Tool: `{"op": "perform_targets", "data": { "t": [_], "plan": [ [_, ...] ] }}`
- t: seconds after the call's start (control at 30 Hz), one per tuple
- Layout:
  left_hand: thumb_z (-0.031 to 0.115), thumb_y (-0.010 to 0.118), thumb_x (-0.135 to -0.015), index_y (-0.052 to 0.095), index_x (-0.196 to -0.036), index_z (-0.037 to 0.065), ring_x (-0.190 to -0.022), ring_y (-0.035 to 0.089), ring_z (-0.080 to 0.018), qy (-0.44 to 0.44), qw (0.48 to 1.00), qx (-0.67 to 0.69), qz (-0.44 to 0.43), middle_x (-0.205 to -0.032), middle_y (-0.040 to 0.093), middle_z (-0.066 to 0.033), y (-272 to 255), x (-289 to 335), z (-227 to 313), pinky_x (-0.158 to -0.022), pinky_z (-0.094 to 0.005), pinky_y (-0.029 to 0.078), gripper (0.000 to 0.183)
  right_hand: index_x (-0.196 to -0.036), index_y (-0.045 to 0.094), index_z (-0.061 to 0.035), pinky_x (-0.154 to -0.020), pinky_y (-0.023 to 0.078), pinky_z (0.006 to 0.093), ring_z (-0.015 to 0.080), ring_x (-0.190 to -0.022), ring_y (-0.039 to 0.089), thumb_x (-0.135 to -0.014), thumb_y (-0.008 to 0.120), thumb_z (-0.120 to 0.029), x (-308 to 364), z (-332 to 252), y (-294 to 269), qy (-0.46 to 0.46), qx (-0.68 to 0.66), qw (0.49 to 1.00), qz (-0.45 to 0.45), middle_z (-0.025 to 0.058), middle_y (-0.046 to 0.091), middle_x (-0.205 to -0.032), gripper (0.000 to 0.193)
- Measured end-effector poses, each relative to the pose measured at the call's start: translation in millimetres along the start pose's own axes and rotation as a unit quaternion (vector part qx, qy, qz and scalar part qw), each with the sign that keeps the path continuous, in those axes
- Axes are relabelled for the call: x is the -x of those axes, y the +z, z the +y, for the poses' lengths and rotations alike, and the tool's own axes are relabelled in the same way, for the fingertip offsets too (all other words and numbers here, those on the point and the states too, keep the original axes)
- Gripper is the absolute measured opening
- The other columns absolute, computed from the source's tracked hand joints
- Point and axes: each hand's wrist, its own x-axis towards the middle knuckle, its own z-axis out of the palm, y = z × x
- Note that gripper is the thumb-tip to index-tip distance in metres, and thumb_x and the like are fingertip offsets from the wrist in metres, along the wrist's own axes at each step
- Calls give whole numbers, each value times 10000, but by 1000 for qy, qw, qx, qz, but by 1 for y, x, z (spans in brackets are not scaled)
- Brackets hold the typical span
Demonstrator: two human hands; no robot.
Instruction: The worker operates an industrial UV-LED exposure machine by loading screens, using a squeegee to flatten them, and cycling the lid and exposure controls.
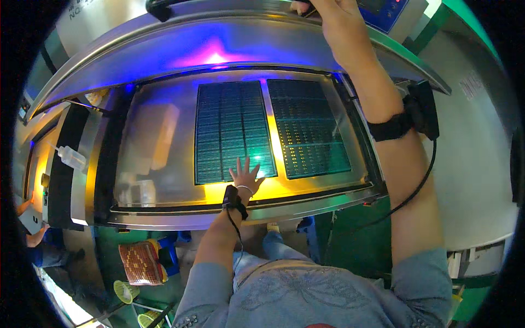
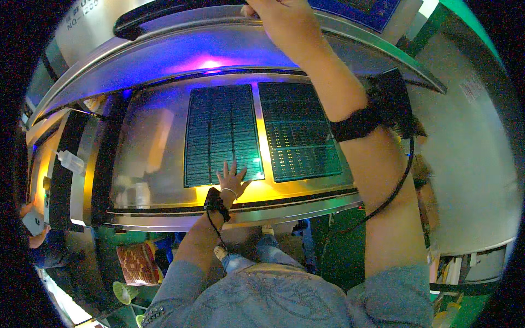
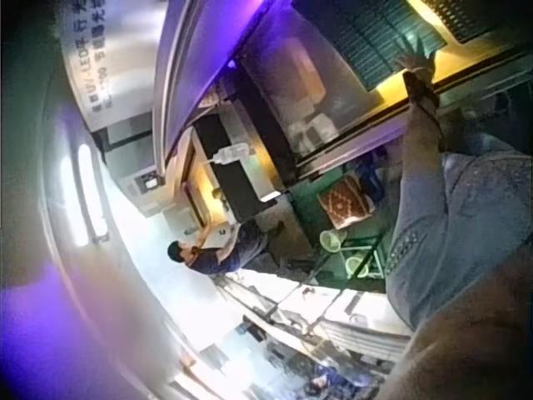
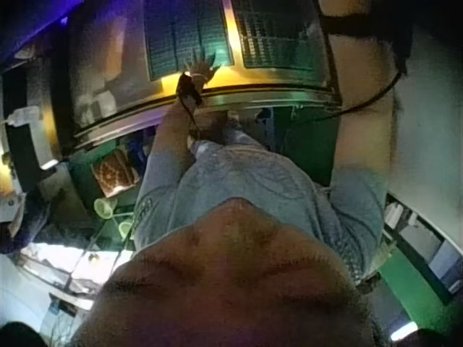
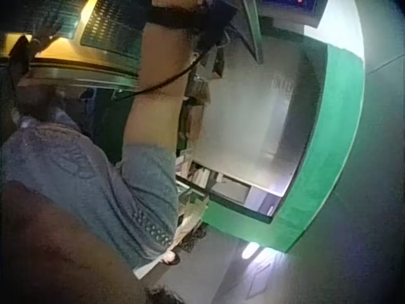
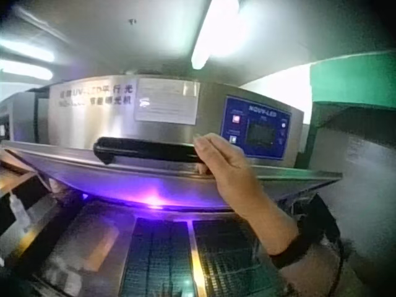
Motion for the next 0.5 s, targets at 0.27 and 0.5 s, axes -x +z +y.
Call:
{"op": "perform_targets", "data": {
  "t": [0.27,0.5],
  "plan": [
    [521,537,-800,317,-1369,274,-1354,86,-374,-8,1000,-4,-21,-1477,159,-93,17,20,-11,-991,-670,133,658,-841,525,-74,-633,414,199,49,-635,421,-944,469,-240,0,11,14,5,-73,996,44,-33,399,-698,203],
    [272,529,-864,489,-1183,17,-1114,439,-320,-75,892,222,385,-1198,484,-159,-155,83,10,-940,-438,341,410,-811,588,-39,-664,397,357,268,-712,521,-756,637,-86,127,10,40,-65,84,990,93,96,562,-757,87]
  ]
}}
